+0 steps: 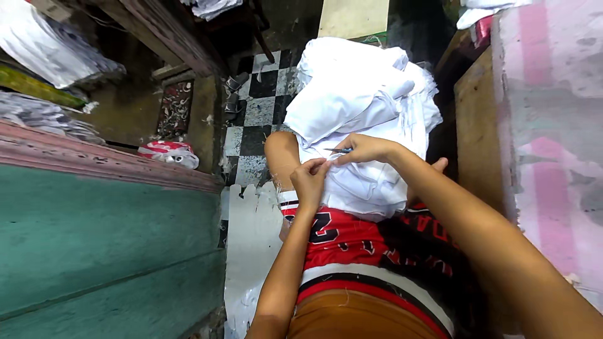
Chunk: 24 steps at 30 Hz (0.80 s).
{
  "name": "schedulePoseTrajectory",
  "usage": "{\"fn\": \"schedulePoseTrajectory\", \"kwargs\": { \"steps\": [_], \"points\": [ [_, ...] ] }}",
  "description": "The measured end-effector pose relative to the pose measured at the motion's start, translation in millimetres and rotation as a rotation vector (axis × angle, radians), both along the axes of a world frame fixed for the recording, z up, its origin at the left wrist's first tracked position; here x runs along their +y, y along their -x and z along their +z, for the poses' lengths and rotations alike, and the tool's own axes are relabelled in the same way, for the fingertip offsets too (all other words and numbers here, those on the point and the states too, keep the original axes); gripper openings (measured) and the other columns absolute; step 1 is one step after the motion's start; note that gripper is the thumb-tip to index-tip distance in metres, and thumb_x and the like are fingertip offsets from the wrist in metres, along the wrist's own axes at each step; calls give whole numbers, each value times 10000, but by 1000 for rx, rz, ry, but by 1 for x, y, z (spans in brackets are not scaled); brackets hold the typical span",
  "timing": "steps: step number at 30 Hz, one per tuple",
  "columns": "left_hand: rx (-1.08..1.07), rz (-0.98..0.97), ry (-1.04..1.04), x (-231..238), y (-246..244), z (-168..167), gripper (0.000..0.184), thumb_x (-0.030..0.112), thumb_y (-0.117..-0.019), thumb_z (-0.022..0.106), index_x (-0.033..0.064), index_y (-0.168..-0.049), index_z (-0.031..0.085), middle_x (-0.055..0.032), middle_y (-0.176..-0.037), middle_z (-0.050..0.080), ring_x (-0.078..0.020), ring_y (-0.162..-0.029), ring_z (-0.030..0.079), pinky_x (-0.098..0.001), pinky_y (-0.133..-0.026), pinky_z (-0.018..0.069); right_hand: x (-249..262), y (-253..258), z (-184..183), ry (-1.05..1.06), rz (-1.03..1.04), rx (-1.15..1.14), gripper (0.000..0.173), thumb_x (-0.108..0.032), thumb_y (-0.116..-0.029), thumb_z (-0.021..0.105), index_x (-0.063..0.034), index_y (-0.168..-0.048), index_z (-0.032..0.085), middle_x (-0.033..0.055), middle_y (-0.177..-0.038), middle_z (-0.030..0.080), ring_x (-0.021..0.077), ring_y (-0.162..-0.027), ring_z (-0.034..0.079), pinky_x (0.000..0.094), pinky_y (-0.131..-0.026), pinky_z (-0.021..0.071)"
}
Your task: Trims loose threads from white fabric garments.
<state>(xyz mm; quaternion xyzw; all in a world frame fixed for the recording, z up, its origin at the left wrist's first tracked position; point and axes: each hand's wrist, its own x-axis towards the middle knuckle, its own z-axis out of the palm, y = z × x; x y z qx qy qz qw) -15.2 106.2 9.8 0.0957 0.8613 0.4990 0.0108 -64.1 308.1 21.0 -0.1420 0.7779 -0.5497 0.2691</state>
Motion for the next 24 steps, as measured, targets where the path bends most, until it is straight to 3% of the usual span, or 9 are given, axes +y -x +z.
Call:
{"fn": "schedulePoseTrajectory", "kwargs": {
  "steps": [3, 7, 10, 14, 17, 19, 21, 24],
  "points": [
    [30, 12, -55, 1, 4, -4, 126, 97, -965, 708, -9, -1033, 720, -103, -886, 719, -113, -679, 663, -302, -656, 578, 3, 3, -13, 43, -6, 31, 216, -143, -1027, 624, -13, -875, 705, -42, -643, 523, -1, -545, 410, 213, -533, 337],
    [-112, -4, -215, -2, 9, -2, 161, 132, -1059, 557, -5, -1099, 632, -83, -1000, 721, -92, -800, 709, -281, -738, 600, 12, 5, -23, 99, -65, -18, 179, -159, -1038, 612, -19, -985, 710, -36, -682, 554, -9, -543, 420, 198, -514, 340],
    [-145, -24, -250, -2, 14, -2, 176, 157, -1090, 486, 18, -1121, 589, -80, -1061, 704, -107, -814, 715, -289, -731, 607, 16, 4, -29, 111, -58, 0, 173, -149, -1035, 610, -17, -996, 715, -29, -694, 574, -6, -558, 448, 199, -531, 370],
    [-97, -96, -241, 1, 17, -1, 160, 135, -1041, 585, 19, -1150, 609, -88, -1101, 675, -109, -819, 690, -290, -722, 600, 20, 3, -25, 104, -76, -22, 176, -149, -1042, 603, -13, -1024, 712, -26, -714, 575, -7, -568, 438, 197, -536, 361],
    [-11, -223, -111, 3, 20, 0, 377, 64, -915, 744, -11, -1259, 608, -153, -1177, 655, -163, -881, 685, -315, -737, 590, 20, -1, -20, 93, -103, -7, 174, -140, -1037, 606, -3, -1011, 710, -26, -704, 568, -9, -560, 427, 194, -530, 355],
    [153, -224, -25, 8, 23, -7, 259, 44, -896, 759, -63, -1125, 701, -190, -1056, 707, -220, -878, 702, -371, -793, 594, 20, -7, -13, 44, -107, 25, 176, -117, -1031, 608, 29, -1016, 704, 23, -764, 597, 38, -640, 478, 250, -626, 426],
    [245, -170, -13, 15, 30, -14, 84, 15, -908, 727, -48, -959, 750, -158, -917, 735, -211, -828, 722, -380, -805, 606, 23, -9, -17, 51, -136, 28, 177, -123, -1025, 617, 32, -1017, 704, 38, -785, 622, 45, -660, 513, 256, -640, 456],
    [177, -198, -35, 20, 39, -19, 131, 29, -968, 625, -49, -966, 731, -137, -880, 735, -184, -797, 725, -368, -794, 607, 26, -8, -21, 54, -236, -110, 188, -127, -1041, 592, 33, -1070, 686, 17, -797, 621, 15, -655, 521, 215, -614, 459]
  ]
}}
